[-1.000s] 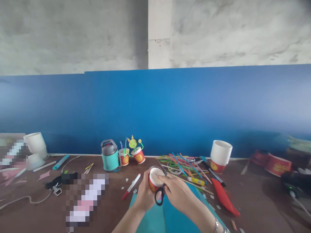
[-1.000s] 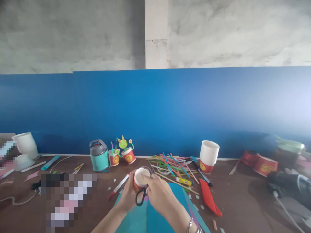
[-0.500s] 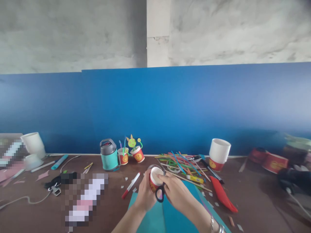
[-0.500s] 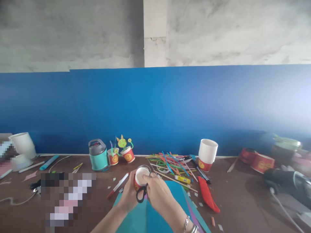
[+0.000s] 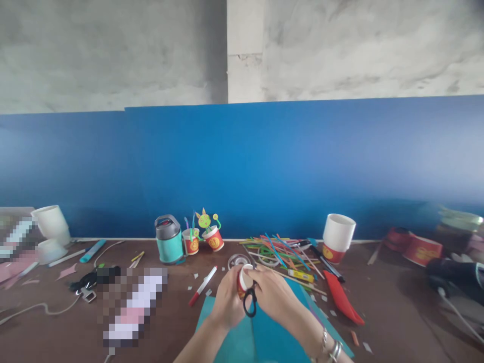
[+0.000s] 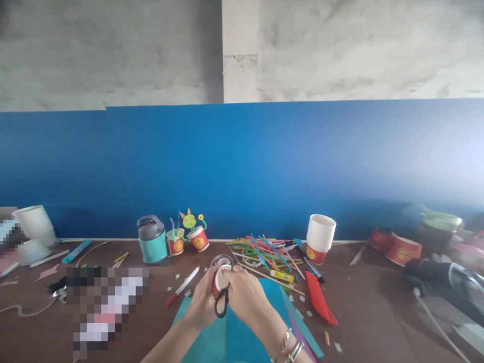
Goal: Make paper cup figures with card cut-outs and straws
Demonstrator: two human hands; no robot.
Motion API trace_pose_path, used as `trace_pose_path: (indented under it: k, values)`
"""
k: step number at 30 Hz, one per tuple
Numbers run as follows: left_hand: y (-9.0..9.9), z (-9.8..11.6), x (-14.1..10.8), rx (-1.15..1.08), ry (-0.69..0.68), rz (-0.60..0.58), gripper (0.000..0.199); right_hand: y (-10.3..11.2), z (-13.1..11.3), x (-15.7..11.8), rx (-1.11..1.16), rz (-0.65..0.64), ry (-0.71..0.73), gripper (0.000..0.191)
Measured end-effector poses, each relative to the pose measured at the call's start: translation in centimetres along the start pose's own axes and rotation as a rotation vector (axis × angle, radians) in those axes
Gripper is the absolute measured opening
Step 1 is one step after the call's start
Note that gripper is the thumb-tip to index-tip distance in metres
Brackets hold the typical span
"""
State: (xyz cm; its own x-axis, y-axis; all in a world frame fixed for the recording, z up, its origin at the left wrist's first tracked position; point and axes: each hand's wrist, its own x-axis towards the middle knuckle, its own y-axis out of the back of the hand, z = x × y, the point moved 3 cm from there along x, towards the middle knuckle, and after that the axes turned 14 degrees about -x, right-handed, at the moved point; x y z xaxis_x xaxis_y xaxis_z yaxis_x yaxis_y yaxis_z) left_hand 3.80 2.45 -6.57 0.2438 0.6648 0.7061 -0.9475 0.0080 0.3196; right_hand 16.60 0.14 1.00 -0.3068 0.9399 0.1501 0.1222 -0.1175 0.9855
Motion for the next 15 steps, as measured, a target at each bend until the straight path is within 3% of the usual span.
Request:
trace_pose_path:
  k: [4,9,12,15]
  values:
    - [0.0,-0.2,0.0,0.064,-0.042,-0.03,0.05,-0.8,0.7,0.6,0.235,-0.01,0.012,0.04]
    - [0.4,-0.1,0.1,0.064,0.027,-0.019,0.048,0.5,0.0,-0.1,0.157,-0.003,0.062,0.038]
    - [1.0,-0.7,0.3,0.016,0.163,0.134,0.045,1.5,0.1,-0.5,0.167,0.004,0.11,0.046]
    - [1.5,-1.9,0.4,-0.119,0.318,0.354,0.05,1.6,1.3,-0.6,0.167,0.029,0.017,0.054]
